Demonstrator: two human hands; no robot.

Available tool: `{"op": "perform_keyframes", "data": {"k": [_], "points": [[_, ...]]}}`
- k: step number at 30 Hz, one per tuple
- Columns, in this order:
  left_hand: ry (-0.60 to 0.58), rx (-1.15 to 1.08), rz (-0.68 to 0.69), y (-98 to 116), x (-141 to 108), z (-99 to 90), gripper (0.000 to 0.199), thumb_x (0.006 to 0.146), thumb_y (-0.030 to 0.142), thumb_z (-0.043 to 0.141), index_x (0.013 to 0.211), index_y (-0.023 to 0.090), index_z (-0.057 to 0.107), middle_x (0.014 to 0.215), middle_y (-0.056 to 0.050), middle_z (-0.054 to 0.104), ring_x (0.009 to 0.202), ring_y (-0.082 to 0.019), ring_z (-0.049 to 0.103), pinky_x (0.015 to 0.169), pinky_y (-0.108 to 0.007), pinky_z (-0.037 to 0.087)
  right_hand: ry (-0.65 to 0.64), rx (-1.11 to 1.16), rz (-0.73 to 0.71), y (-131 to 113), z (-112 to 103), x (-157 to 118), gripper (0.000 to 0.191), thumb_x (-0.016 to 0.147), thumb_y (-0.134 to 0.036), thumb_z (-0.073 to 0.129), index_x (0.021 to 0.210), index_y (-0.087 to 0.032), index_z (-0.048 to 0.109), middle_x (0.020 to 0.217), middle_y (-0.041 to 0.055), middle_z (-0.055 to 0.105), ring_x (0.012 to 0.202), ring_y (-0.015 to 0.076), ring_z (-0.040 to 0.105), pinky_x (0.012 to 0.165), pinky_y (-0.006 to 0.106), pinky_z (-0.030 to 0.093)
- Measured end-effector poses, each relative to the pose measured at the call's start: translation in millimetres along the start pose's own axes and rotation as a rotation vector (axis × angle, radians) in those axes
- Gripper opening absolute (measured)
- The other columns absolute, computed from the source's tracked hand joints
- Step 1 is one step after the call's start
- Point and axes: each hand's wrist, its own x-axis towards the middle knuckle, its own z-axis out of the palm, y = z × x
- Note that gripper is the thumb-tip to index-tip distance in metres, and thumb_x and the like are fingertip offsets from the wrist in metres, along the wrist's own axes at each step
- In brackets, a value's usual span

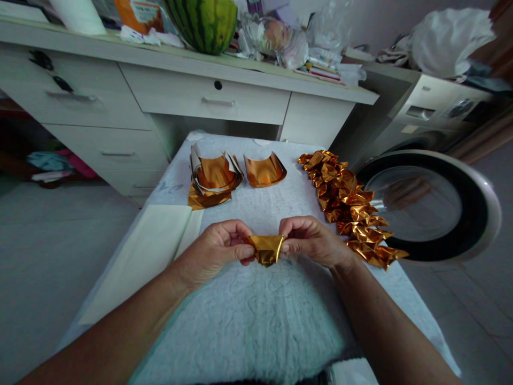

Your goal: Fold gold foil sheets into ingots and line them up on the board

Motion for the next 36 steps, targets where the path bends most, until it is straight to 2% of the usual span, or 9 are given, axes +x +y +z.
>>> {"op": "perform_keyframes", "data": {"k": [5, 7, 10, 15, 21, 23, 26, 31, 36], "points": [[0.028, 0.164, 0.131, -1, 1, -1.9, 0.009, 0.076, 0.018, 0.071, 0.079, 0.017, 0.062, 0.077, 0.002, 0.062, 0.068, -0.009, 0.058, 0.063, -0.021, 0.045, 0.06, -0.029, -0.041, 1, -2, 0, 0.022, 0.077, -0.031, 0.079, 0.086, -0.019, 0.063, 0.079, -0.0014, 0.061, 0.067, 0.009, 0.054, 0.06, 0.021, 0.043], [0.069, 0.37, 0.268, 0, 0, -1.6, 0.005, 0.078, 0.015, 0.067, 0.078, 0.018, 0.064, 0.087, 0.001, 0.06, 0.077, -0.011, 0.059, 0.068, -0.023, 0.047, 0.09, -0.069, -0.058, 2, -3, 0, 0.025, 0.079, -0.032, 0.077, 0.098, -0.021, 0.063, 0.086, -0.0005, 0.059, 0.073, 0.01, 0.054, 0.065, 0.022, 0.044], [0.143, 0.749, 0.486, -1, -1, -0.7, 0.015, 0.081, 0.006, 0.06, 0.081, 0.02, 0.065, 0.097, 0.0, 0.057, 0.089, -0.012, 0.06, 0.079, -0.026, 0.048, 0.165, -0.094, -0.075, 1, 0, 1, 0.04, 0.08, -0.036, 0.074, 0.114, -0.025, 0.058, 0.092, -0.0002, 0.057, 0.076, 0.0111, 0.054, 0.064, 0.022, 0.043], [0.155, 1.037, 0.646, -11, -1, -0.4, 0.025, 0.083, -0.001, 0.053, 0.088, 0.021, 0.063, 0.098, 0.0, 0.053, 0.087, -0.011, 0.059, 0.075, -0.024, 0.048, 0.27, -0.184, -0.049, 4, 9, 6, 0.03, 0.083, -0.044, 0.068, 0.098, -0.02, 0.057, 0.075, -0.0025, 0.054, 0.058, 0.0091, 0.044, 0.051, 0.021, 0.033], [0.156, 1.087, 0.608, -10, -4, 3.1, 0.019, 0.084, 0.008, 0.057, 0.096, 0.022, 0.061, 0.092, 0.0, 0.055, 0.082, -0.013, 0.059, 0.073, -0.026, 0.047, 0.404, -0.355, -0.092, 12, 13, 13, 0.016, 0.083, -0.033, 0.064, 0.082, -0.019, 0.055, 0.069, -0.0024, 0.056, 0.059, 0.0098, 0.05, 0.055, 0.022, 0.038], [0.147, 1.075, 0.546, -6, -7, 5.8, 0.018, 0.086, 0.019, 0.061, 0.102, 0.022, 0.057, 0.084, 0.003, 0.056, 0.074, -0.013, 0.058, 0.068, -0.027, 0.046, 0.444, -0.434, -0.106, 14, 15, 13, 0.012, 0.083, -0.029, 0.062, 0.083, -0.019, 0.056, 0.067, -0.0031, 0.056, 0.058, 0.0097, 0.051, 0.054, 0.022, 0.038], [0.177, 1.015, 0.414, -3, -9, 9.4, 0.017, 0.092, 0.031, 0.053, 0.107, 0.022, 0.048, 0.07, 0.006, 0.055, 0.059, -0.012, 0.055, 0.058, -0.025, 0.041, 0.482, -0.523, -0.147, 14, 21, 13, 0.007, 0.083, -0.025, 0.06, 0.083, -0.02, 0.056, 0.064, -0.0043, 0.055, 0.055, 0.009, 0.05, 0.052, 0.021, 0.038], [0.295, 1.022, 0.322, -2, -6, 13.3, 0.012, 0.094, 0.024, 0.042, 0.106, 0.022, 0.043, 0.06, 0.009, 0.049, 0.052, -0.013, 0.053, 0.053, -0.025, 0.035, 0.485, -0.591, -0.164, 14, 31, 13, 0.006, 0.085, -0.024, 0.057, 0.089, -0.021, 0.055, 0.061, -0.0057, 0.053, 0.051, 0.0085, 0.048, 0.048, 0.02, 0.036], [0.318, 1.066, 0.338, -6, -3, 13.3, 0.016, 0.093, 0.019, 0.04, 0.108, 0.023, 0.042, 0.062, 0.008, 0.05, 0.054, -0.014, 0.055, 0.055, -0.025, 0.037, 0.48, -0.613, -0.144, 17, 31, 13, 0.004, 0.085, -0.022, 0.056, 0.089, -0.022, 0.055, 0.061, -0.0049, 0.055, 0.052, 0.0093, 0.05, 0.049, 0.02, 0.036]]}}
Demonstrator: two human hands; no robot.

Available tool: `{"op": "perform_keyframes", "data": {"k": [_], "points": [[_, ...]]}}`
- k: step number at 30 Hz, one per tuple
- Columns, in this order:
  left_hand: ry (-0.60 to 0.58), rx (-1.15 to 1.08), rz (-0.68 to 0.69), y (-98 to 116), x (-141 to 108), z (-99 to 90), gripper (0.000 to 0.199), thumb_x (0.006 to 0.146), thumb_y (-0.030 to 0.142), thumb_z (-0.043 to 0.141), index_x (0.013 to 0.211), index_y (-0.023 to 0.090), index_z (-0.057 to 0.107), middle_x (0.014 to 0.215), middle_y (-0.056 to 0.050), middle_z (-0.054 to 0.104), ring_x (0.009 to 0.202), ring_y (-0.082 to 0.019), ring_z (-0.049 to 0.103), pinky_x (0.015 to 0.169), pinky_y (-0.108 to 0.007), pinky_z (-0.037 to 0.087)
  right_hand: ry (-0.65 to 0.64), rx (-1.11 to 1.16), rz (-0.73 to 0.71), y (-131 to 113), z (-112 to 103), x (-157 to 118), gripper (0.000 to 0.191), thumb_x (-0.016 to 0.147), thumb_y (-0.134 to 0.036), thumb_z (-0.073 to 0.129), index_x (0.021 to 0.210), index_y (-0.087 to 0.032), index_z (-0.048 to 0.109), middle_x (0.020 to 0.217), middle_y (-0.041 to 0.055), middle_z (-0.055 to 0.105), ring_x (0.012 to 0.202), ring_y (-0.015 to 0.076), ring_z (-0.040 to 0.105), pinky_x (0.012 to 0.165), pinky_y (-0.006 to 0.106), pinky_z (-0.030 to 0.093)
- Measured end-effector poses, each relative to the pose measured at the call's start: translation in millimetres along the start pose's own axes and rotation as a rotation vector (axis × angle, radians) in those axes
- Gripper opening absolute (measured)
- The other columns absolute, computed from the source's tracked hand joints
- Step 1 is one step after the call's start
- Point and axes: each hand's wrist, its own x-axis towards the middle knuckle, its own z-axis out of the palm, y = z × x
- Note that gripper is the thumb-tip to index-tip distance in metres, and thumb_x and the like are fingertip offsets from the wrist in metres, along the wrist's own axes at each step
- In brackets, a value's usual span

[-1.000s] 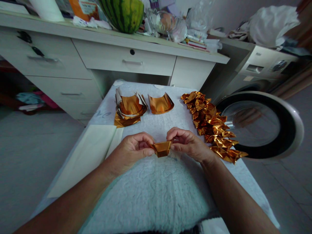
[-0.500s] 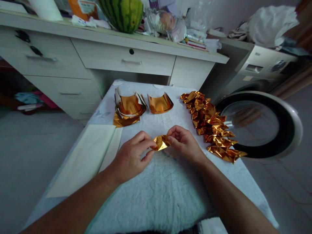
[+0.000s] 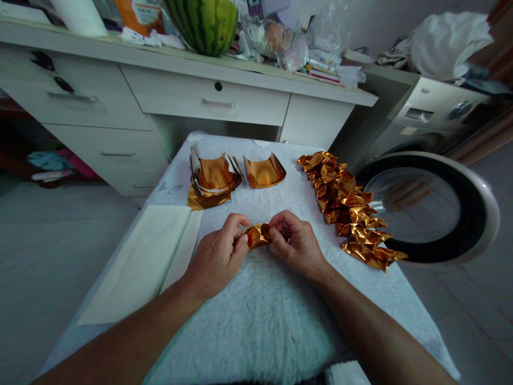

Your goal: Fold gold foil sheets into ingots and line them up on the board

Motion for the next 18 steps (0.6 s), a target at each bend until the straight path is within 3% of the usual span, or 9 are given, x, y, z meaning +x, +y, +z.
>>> {"op": "perform_keyframes", "data": {"k": [10, 18], "points": [[0.023, 0.021, 0.003, -2.9, 0.4, 4.3, 0.019, 0.094, 0.018, 0.038, 0.112, 0.022, 0.042, 0.067, 0.006, 0.057, 0.062, -0.016, 0.062, 0.06, -0.027, 0.041, -0.001, -0.053, -0.04, -5.1, 1.3, -0.4, 0.003, 0.085, -0.021, 0.055, 0.087, -0.022, 0.054, 0.062, -0.0048, 0.057, 0.053, 0.0095, 0.05, 0.051, 0.021, 0.036], [0.011, -0.09, -0.072, 1.1, 0.2, 1.0, 0.019, 0.098, 0.031, 0.037, 0.114, 0.022, 0.043, 0.076, 0.002, 0.062, 0.071, -0.019, 0.063, 0.067, -0.03, 0.043, 0.005, -0.058, -0.056, -0.5, -0.3, -0.2, 0.006, 0.086, -0.022, 0.054, 0.092, -0.023, 0.053, 0.064, -0.005, 0.057, 0.053, 0.0104, 0.052, 0.05, 0.021, 0.036]]}}
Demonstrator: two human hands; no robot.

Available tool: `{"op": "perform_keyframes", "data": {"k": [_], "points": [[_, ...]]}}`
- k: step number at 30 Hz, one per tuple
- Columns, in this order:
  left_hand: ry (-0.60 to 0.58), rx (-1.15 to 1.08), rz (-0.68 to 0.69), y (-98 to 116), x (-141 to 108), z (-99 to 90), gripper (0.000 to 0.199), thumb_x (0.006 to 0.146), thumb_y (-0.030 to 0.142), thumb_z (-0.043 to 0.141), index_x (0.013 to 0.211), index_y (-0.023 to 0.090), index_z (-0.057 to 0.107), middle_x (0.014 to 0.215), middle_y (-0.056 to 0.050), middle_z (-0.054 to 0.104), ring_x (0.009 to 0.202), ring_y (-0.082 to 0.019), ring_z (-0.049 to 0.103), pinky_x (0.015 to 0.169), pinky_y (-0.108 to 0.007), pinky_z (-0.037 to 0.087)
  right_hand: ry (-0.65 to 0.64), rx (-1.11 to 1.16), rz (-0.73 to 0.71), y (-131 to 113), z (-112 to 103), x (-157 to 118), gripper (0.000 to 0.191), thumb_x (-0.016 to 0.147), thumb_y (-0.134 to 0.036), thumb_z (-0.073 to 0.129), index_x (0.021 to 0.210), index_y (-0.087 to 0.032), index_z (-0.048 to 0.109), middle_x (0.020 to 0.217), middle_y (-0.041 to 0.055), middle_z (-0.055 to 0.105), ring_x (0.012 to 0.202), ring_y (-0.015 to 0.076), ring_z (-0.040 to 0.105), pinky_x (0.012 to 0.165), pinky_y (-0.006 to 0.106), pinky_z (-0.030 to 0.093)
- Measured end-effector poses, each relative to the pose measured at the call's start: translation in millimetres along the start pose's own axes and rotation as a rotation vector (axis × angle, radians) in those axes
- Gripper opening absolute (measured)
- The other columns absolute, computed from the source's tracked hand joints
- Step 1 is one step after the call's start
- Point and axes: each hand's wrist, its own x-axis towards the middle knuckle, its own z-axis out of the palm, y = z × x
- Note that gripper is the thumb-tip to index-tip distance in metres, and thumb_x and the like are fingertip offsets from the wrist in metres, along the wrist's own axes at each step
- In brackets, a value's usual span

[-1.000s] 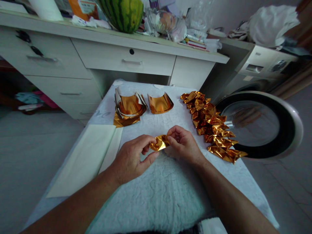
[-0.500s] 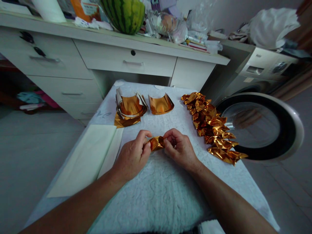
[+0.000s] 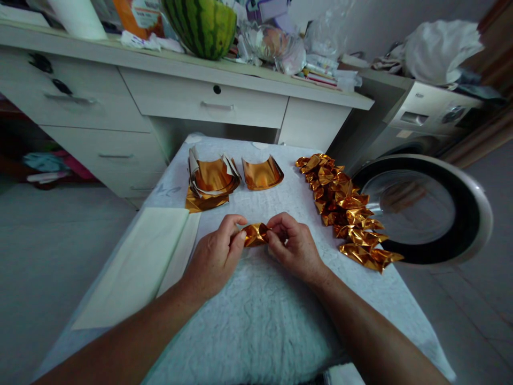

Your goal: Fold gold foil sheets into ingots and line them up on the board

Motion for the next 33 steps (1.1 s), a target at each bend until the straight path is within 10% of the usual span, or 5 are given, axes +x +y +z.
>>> {"op": "perform_keyframes", "data": {"k": [10, 20, 33], "points": [[-0.03, -0.145, 0.083, -2, -3, -0.4, 0.043, 0.1, 0.041, 0.039, 0.137, 0.021, 0.031, 0.077, 0.004, 0.054, 0.069, -0.015, 0.057, 0.072, -0.03, 0.045, 0.365, -0.271, -0.054, -5, -43, 11, 0.008, 0.083, -0.022, 0.057, 0.092, -0.023, 0.055, 0.068, -0.0023, 0.061, 0.057, 0.0115, 0.053, 0.057, 0.023, 0.042], [-0.068, -0.052, 0.095, -1, -2, 0.8, 0.042, 0.097, 0.035, 0.043, 0.136, 0.021, 0.033, 0.075, 0.005, 0.055, 0.065, -0.014, 0.057, 0.065, -0.028, 0.045, 0.784, -0.543, 0.13, 2, -153, -3, 0.015, 0.077, -0.029, 0.062, 0.086, -0.018, 0.069, 0.071, 0.003, 0.065, 0.06, 0.014, 0.056, 0.056, 0.026, 0.042], [-0.082, -0.017, 0.129, -5, -2, 2.7, 0.042, 0.095, 0.028, 0.044, 0.135, 0.021, 0.035, 0.071, 0.007, 0.053, 0.06, -0.013, 0.055, 0.062, -0.025, 0.044, 0.742, -0.707, 0.199, 42, -195, 13, 0.022, 0.075, -0.025, 0.058, 0.092, -0.017, 0.071, 0.08, 0.0072, 0.068, 0.072, 0.0206, 0.061, 0.073, 0.036, 0.047]]}}
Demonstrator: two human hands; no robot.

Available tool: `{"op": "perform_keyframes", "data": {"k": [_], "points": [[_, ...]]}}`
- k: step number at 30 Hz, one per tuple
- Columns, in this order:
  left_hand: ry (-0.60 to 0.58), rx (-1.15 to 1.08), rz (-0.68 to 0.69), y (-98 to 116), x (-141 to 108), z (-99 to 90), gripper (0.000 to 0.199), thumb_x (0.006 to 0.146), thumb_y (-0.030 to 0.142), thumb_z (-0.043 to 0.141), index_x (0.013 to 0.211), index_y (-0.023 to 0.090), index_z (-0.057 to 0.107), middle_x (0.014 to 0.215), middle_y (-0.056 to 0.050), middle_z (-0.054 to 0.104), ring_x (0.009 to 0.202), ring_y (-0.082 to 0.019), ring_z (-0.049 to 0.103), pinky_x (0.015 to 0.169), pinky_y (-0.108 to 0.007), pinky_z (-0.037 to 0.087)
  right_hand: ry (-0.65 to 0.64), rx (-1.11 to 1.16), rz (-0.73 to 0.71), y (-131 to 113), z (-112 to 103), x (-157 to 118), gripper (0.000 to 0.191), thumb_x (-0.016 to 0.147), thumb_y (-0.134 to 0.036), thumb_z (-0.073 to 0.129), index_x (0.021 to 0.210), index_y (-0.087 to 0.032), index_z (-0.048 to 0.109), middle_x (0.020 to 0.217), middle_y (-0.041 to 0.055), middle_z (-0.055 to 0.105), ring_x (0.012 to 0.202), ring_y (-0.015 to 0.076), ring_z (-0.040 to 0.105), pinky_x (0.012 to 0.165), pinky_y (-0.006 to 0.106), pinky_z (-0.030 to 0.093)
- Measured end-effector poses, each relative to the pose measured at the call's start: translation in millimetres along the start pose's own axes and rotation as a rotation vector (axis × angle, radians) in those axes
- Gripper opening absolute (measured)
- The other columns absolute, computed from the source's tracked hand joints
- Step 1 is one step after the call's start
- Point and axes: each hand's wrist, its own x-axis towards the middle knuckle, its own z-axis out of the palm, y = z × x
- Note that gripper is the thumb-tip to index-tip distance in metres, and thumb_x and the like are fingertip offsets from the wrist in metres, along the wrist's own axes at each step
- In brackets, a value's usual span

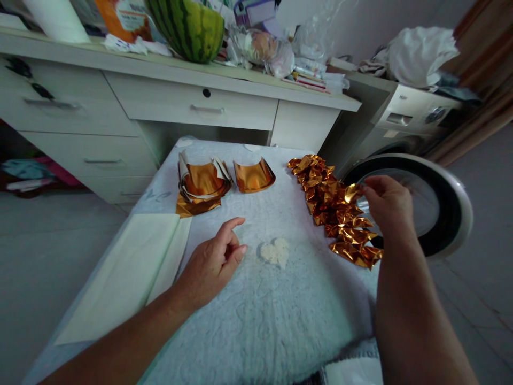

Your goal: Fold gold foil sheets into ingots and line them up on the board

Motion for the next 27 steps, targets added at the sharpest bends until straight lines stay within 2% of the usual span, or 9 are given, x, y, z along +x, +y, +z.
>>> {"op": "perform_keyframes", "data": {"k": [4, 9, 14, 16, 18, 21, 24, 27], "points": [[-0.002, 0.011, -0.003, 1, 0, -0.4, 0.041, 0.094, 0.028, 0.044, 0.134, 0.02, 0.036, 0.071, 0.007, 0.053, 0.059, -0.013, 0.055, 0.06, -0.025, 0.043, 0.055, -0.033, -0.006, 3, 1, 0, 0.025, 0.075, -0.024, 0.062, 0.097, -0.017, 0.071, 0.088, 0.0094, 0.067, 0.075, 0.0207, 0.06, 0.076, 0.036, 0.047], [-0.016, 0.027, 0.004, 0, 0, 0.4, 0.041, 0.094, 0.026, 0.044, 0.134, 0.02, 0.035, 0.071, 0.007, 0.053, 0.06, -0.013, 0.055, 0.061, -0.025, 0.043, 0.104, -0.059, -0.05, -7, -9, -7, 0.022, 0.076, -0.022, 0.064, 0.095, -0.014, 0.072, 0.094, 0.0124, 0.064, 0.07, 0.0169, 0.055, 0.073, 0.033, 0.046], [-0.02, 0.043, 0.006, -2, -1, 1.1, 0.041, 0.095, 0.027, 0.043, 0.135, 0.021, 0.035, 0.071, 0.007, 0.052, 0.059, -0.012, 0.055, 0.061, -0.025, 0.043, 0.211, -0.013, -0.156, -32, -14, -25, 0.014, 0.077, -0.023, 0.063, 0.087, -0.016, 0.071, 0.088, 0.0082, 0.06, 0.07, 0.0161, 0.053, 0.07, 0.032, 0.045], [-0.022, 0.048, 0.011, -2, -1, 1.4, 0.041, 0.095, 0.027, 0.043, 0.135, 0.02, 0.035, 0.071, 0.007, 0.052, 0.06, -0.013, 0.056, 0.062, -0.025, 0.043, 0.201, 0.041, -0.255, -49, -11, -37, 0.01, 0.08, -0.024, 0.061, 0.083, -0.017, 0.069, 0.084, 0.0058, 0.059, 0.074, 0.0173, 0.055, 0.072, 0.032, 0.046], [-0.027, 0.05, 0.013, -3, 0, 1.8, 0.041, 0.095, 0.027, 0.042, 0.135, 0.02, 0.036, 0.071, 0.007, 0.052, 0.061, -0.013, 0.056, 0.062, -0.026, 0.043, 0.084, 0.099, -0.364, -67, -4, -51, 0.009, 0.084, -0.021, 0.057, 0.083, -0.018, 0.066, 0.084, 0.005, 0.06, 0.076, 0.0176, 0.056, 0.073, 0.033, 0.046], [-0.03, 0.054, 0.009, -4, 0, 2.5, 0.04, 0.094, 0.026, 0.043, 0.133, 0.02, 0.038, 0.071, 0.007, 0.053, 0.061, -0.013, 0.056, 0.062, -0.026, 0.043, -0.294, 0.163, -0.539, -92, 10, -69, 0.008, 0.086, -0.017, 0.057, 0.086, -0.018, 0.065, 0.088, 0.0067, 0.062, 0.083, 0.0196, 0.059, 0.075, 0.033, 0.047], [-0.032, 0.054, 0.01, -4, 0, 3.0, 0.039, 0.094, 0.025, 0.043, 0.132, 0.02, 0.039, 0.07, 0.007, 0.053, 0.061, -0.013, 0.056, 0.063, -0.026, 0.043, -0.619, 0.133, -0.657, -113, 26, -79, 0.01, 0.087, -0.016, 0.06, 0.095, -0.017, 0.066, 0.098, 0.0091, 0.065, 0.093, 0.0216, 0.06, 0.086, 0.035, 0.047], [-0.034, 0.047, 0.001, -3, -1, 3.0, 0.039, 0.094, 0.025, 0.044, 0.133, 0.021, 0.039, 0.071, 0.007, 0.052, 0.061, -0.012, 0.056, 0.063, -0.026, 0.043, -0.758, 0.058, -0.674, -127, 45, -80, 0.013, 0.086, -0.015, 0.062, 0.098, -0.015, 0.067, 0.102, 0.0104, 0.065, 0.098, 0.0223, 0.059, 0.09, 0.035, 0.045]]}}
